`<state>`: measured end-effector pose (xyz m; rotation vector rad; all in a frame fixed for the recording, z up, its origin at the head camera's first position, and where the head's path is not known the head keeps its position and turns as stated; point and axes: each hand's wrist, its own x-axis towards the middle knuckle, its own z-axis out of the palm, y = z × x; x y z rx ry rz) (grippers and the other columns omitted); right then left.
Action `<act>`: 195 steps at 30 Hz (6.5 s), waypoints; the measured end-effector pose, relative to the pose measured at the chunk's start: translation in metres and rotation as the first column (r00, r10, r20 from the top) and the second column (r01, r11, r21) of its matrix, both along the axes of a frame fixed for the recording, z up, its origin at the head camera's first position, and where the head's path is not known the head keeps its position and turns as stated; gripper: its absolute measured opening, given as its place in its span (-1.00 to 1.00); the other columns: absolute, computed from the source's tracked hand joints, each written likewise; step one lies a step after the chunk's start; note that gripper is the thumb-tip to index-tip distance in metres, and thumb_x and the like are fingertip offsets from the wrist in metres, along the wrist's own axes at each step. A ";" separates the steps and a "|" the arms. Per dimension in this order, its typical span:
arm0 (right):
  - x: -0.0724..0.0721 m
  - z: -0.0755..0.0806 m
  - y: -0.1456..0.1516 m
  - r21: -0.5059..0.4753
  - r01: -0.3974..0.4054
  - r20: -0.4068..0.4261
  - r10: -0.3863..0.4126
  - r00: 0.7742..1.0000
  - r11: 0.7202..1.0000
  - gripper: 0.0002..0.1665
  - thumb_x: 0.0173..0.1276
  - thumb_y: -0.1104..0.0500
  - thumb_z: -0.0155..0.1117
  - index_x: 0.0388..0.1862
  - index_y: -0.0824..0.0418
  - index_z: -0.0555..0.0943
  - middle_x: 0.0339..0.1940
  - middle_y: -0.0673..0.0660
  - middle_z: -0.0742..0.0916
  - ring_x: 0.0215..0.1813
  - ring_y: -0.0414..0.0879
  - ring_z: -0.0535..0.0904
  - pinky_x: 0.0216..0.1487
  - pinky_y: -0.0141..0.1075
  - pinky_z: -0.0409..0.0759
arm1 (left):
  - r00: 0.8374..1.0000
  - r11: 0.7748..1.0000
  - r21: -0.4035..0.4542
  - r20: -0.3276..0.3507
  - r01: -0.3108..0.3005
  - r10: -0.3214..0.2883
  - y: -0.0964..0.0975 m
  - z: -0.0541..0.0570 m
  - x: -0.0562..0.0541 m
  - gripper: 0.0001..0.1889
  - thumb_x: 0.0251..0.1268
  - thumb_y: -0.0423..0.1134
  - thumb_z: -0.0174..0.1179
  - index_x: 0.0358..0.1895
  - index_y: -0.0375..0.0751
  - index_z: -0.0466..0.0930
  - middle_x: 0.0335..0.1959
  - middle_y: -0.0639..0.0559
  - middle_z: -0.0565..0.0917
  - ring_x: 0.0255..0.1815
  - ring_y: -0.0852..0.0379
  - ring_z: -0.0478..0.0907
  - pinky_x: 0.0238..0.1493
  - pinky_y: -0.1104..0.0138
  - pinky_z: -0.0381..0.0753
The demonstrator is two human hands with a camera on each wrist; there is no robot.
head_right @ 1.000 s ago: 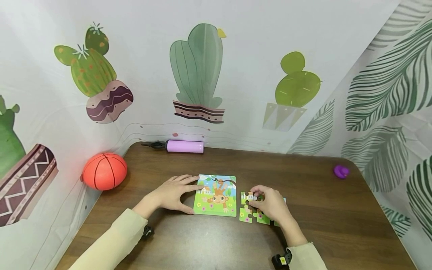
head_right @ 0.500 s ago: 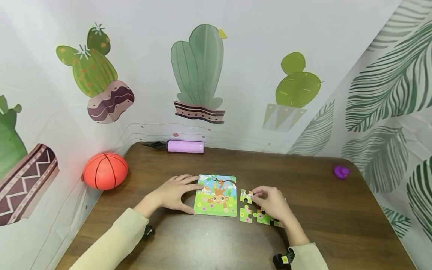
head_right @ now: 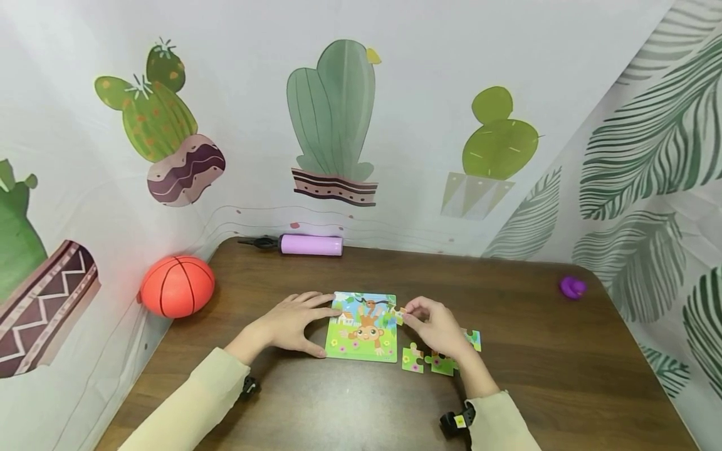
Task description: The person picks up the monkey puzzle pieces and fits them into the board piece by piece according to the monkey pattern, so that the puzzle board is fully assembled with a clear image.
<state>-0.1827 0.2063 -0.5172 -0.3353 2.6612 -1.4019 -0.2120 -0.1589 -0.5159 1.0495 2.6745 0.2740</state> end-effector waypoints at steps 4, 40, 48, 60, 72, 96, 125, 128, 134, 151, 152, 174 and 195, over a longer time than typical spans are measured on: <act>-0.003 -0.002 -0.013 -0.019 -0.011 0.005 0.012 1.000 1.000 -0.86 0.50 0.13 0.39 -0.06 0.15 0.72 -0.23 0.05 0.78 -0.25 -0.07 0.66 -0.31 -0.27 0.56 | 1.000 1.000 0.000 -0.001 0.000 0.000 0.001 0.001 0.000 -0.04 0.08 0.54 0.31 0.59 0.38 0.29 0.67 0.13 0.13 0.65 -0.14 0.04 0.51 -0.22 0.07; -0.017 -0.011 -0.116 -0.153 0.110 0.295 -0.061 0.954 0.982 -0.74 0.39 0.19 0.44 -0.02 0.31 0.73 -0.43 0.11 0.78 -0.57 -0.13 0.53 -0.64 -0.32 0.38 | 1.000 1.000 0.007 -0.006 0.003 -0.003 0.000 0.002 -0.001 0.01 0.09 0.53 0.31 0.63 0.31 0.25 0.68 0.11 0.12 0.64 -0.17 0.05 0.49 -0.25 0.09; -0.017 -0.009 -0.117 -0.130 0.123 0.332 -0.074 0.940 0.984 -0.78 0.39 0.17 0.44 -0.07 0.27 0.71 -0.51 0.12 0.75 -0.69 -0.18 0.31 -0.73 -0.35 0.24 | 1.000 1.000 -0.009 -0.008 0.015 -0.015 -0.001 -0.001 0.000 -0.02 0.13 0.56 0.25 0.63 0.41 0.20 0.68 0.12 0.10 0.65 -0.16 0.03 0.50 -0.26 0.08; -0.015 -0.007 -0.110 -0.084 0.065 0.307 -0.036 0.951 0.994 -0.84 0.38 0.15 0.44 -0.15 0.21 0.74 -0.41 0.08 0.78 -0.59 -0.15 0.48 -0.66 -0.31 0.37 | 0.999 0.999 -0.005 0.001 0.034 -0.034 0.003 0.000 0.002 -0.09 0.17 0.50 0.27 0.61 0.48 0.22 0.70 0.04 0.05 0.65 -0.19 0.01 0.45 -0.33 0.10; -0.010 -0.005 -0.099 0.058 -0.035 0.132 0.028 0.991 0.998 -0.88 0.27 0.19 0.53 -0.21 0.12 0.81 -0.37 -0.05 0.76 -0.26 -0.18 0.67 -0.23 -0.21 0.65 | 1.000 0.999 -0.024 0.005 0.029 -0.028 0.002 0.001 0.002 -0.10 0.18 0.52 0.25 0.61 0.47 0.23 0.70 0.05 0.05 0.65 -0.17 0.00 0.46 -0.31 0.10; -0.011 -0.008 -0.104 0.213 -0.110 -0.032 0.119 0.992 0.971 -0.96 0.27 0.20 0.53 -0.33 0.08 0.79 -0.55 -0.16 0.65 -0.49 -0.26 0.53 -0.38 -0.31 0.53 | 0.999 0.999 -0.039 0.014 0.034 -0.033 0.003 0.003 0.003 -0.09 0.20 0.52 0.22 0.62 0.44 0.21 0.70 0.02 0.03 0.65 -0.17 -0.02 0.47 -0.31 0.08; -0.013 -0.011 -0.096 0.226 -0.123 -0.035 0.134 0.990 0.966 -0.95 0.35 0.15 0.44 -0.34 0.05 0.76 -0.58 -0.16 0.62 -0.60 -0.26 0.46 -0.47 -0.32 0.46 | 1.000 0.999 -0.052 -0.002 0.008 -0.008 0.008 0.000 0.004 -0.07 0.18 0.56 0.18 0.63 0.48 0.16 0.69 -0.03 0.04 0.64 -0.19 -0.01 0.47 -0.30 0.08; -0.014 -0.011 -0.097 0.229 -0.119 -0.033 0.130 0.991 0.966 -0.94 0.37 0.15 0.44 -0.34 0.02 0.75 -0.58 -0.16 0.62 -0.60 -0.25 0.45 -0.47 -0.31 0.46 | 1.000 0.998 -0.063 -0.009 0.002 -0.003 0.010 0.000 0.005 -0.07 0.18 0.58 0.16 0.64 0.49 0.14 0.69 -0.03 0.04 0.64 -0.17 -0.01 0.47 -0.29 0.09; -0.015 -0.011 -0.098 0.243 -0.103 -0.034 0.114 0.993 0.965 -0.96 0.38 0.14 0.45 -0.31 0.04 0.76 -0.57 -0.15 0.61 -0.57 -0.24 0.45 -0.48 -0.32 0.42 | 1.000 0.998 -0.064 -0.013 0.003 -0.004 0.010 0.000 0.005 -0.07 0.20 0.57 0.15 0.64 0.48 0.13 0.68 -0.02 0.05 0.64 -0.12 -0.01 0.46 -0.27 0.11; -0.008 0.001 -0.052 0.151 -0.014 -0.034 0.019 0.999 0.988 -0.84 0.44 0.06 0.44 -0.08 0.07 0.79 -0.44 -0.10 0.68 -0.67 -0.19 0.32 -0.59 -0.29 0.35 | 1.000 0.996 -0.090 -0.003 -0.002 0.002 0.012 0.000 0.006 -0.08 0.24 0.56 0.12 0.65 0.45 0.12 0.70 0.00 -0.02 0.66 -0.15 -0.06 0.49 -0.29 0.05; -0.008 0.003 -0.044 0.153 -0.001 -0.043 0.008 0.999 0.988 -0.82 0.44 0.07 0.44 -0.07 0.08 0.79 -0.44 -0.09 0.68 -0.65 -0.18 0.36 -0.55 -0.28 0.38 | 1.000 0.996 -0.092 -0.006 -0.001 0.001 0.012 0.000 0.006 -0.09 0.24 0.56 0.12 0.65 0.45 0.12 0.70 -0.01 -0.02 0.66 -0.15 -0.06 0.48 -0.29 0.05; 0.022 0.004 0.073 0.334 0.097 0.066 -0.125 0.990 0.937 -0.32 0.20 -0.15 0.61 0.08 0.31 0.68 -0.51 -0.01 0.57 -0.56 -0.16 0.39 -0.52 -0.28 0.32 | 0.997 0.996 -0.072 -0.054 0.048 -0.052 0.024 0.001 0.014 -0.10 0.26 0.51 0.17 0.64 0.35 0.20 0.68 0.03 0.07 0.65 -0.17 -0.02 0.49 -0.29 0.07; 0.024 0.005 0.072 0.332 0.080 0.082 -0.113 0.990 0.940 -0.41 0.18 -0.10 0.63 -0.02 0.29 0.68 -0.47 0.01 0.56 -0.53 -0.15 0.42 -0.48 -0.28 0.36 | 0.994 0.995 -0.067 -0.078 0.068 -0.073 0.034 0.000 0.010 -0.13 0.23 0.51 0.20 0.60 0.41 0.27 0.66 -0.07 0.10 0.64 -0.18 0.03 0.53 -0.16 0.10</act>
